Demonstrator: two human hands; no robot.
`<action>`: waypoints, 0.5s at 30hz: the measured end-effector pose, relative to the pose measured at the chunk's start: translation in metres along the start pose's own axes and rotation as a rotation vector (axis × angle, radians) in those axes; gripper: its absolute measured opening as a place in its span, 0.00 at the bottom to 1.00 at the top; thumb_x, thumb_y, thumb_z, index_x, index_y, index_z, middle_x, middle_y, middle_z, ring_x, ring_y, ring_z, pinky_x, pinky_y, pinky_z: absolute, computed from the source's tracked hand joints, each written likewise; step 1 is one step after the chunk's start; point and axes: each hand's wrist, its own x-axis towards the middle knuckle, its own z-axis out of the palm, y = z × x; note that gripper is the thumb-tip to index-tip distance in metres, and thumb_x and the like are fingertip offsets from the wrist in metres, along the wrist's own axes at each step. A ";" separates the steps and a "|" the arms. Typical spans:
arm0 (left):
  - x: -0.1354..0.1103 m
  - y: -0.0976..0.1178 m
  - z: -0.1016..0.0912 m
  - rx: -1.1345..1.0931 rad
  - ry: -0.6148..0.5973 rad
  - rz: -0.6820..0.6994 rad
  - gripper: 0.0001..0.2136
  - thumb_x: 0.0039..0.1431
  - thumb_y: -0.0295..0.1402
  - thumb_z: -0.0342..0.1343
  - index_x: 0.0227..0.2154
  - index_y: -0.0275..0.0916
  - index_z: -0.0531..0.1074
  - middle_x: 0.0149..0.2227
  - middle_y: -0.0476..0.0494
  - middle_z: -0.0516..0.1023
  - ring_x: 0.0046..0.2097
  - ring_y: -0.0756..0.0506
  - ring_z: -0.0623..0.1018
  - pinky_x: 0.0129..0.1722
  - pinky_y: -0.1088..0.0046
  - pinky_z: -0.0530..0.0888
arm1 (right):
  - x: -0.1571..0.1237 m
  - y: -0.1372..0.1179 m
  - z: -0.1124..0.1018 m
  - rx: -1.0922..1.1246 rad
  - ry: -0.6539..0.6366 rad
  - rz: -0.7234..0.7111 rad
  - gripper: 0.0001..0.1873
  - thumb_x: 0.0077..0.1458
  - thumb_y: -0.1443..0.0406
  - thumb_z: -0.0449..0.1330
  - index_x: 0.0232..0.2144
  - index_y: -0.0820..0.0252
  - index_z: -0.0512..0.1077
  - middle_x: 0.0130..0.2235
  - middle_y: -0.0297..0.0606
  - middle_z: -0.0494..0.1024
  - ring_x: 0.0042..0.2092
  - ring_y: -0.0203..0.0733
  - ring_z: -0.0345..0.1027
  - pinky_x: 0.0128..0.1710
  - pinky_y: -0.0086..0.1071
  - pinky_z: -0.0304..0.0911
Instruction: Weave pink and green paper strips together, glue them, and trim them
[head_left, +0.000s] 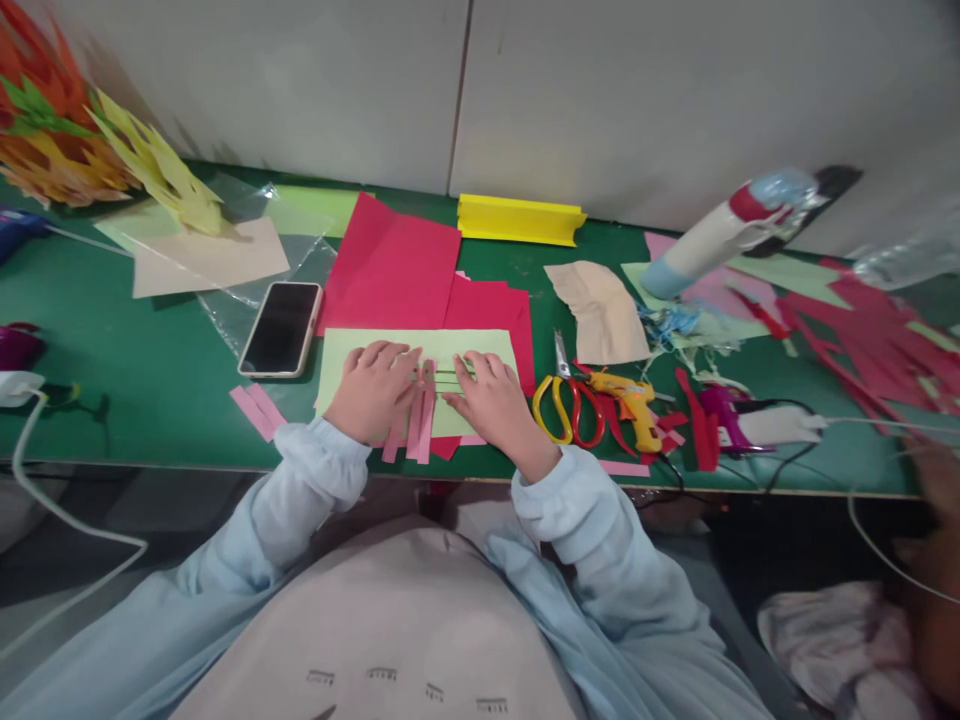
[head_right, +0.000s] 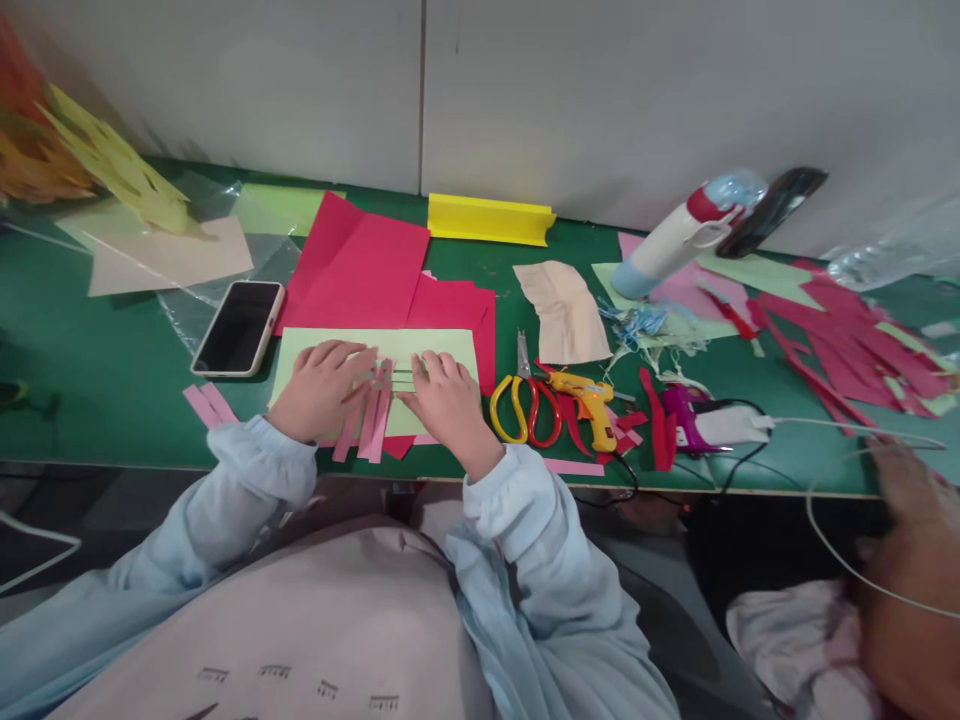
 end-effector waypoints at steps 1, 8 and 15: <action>-0.001 -0.005 0.000 -0.029 -0.011 -0.023 0.22 0.63 0.36 0.49 0.59 0.38 0.64 0.56 0.35 0.72 0.58 0.34 0.68 0.54 0.49 0.66 | 0.001 0.001 -0.003 0.010 -0.004 -0.009 0.29 0.64 0.54 0.51 0.60 0.67 0.63 0.58 0.53 0.67 0.57 0.56 0.56 0.53 0.46 0.59; -0.006 -0.026 0.000 -0.244 -0.050 -0.048 0.23 0.61 0.38 0.48 0.57 0.31 0.65 0.50 0.33 0.76 0.51 0.37 0.75 0.52 0.56 0.72 | 0.014 0.003 -0.006 0.107 -0.035 -0.087 0.27 0.61 0.52 0.55 0.57 0.62 0.68 0.54 0.50 0.69 0.55 0.54 0.57 0.52 0.44 0.59; -0.009 -0.015 0.002 -0.243 0.010 -0.057 0.19 0.62 0.35 0.47 0.53 0.32 0.68 0.47 0.33 0.78 0.46 0.39 0.77 0.49 0.57 0.74 | 0.022 0.005 -0.002 0.189 -0.037 -0.089 0.22 0.63 0.53 0.53 0.53 0.59 0.70 0.52 0.47 0.69 0.53 0.53 0.58 0.52 0.44 0.59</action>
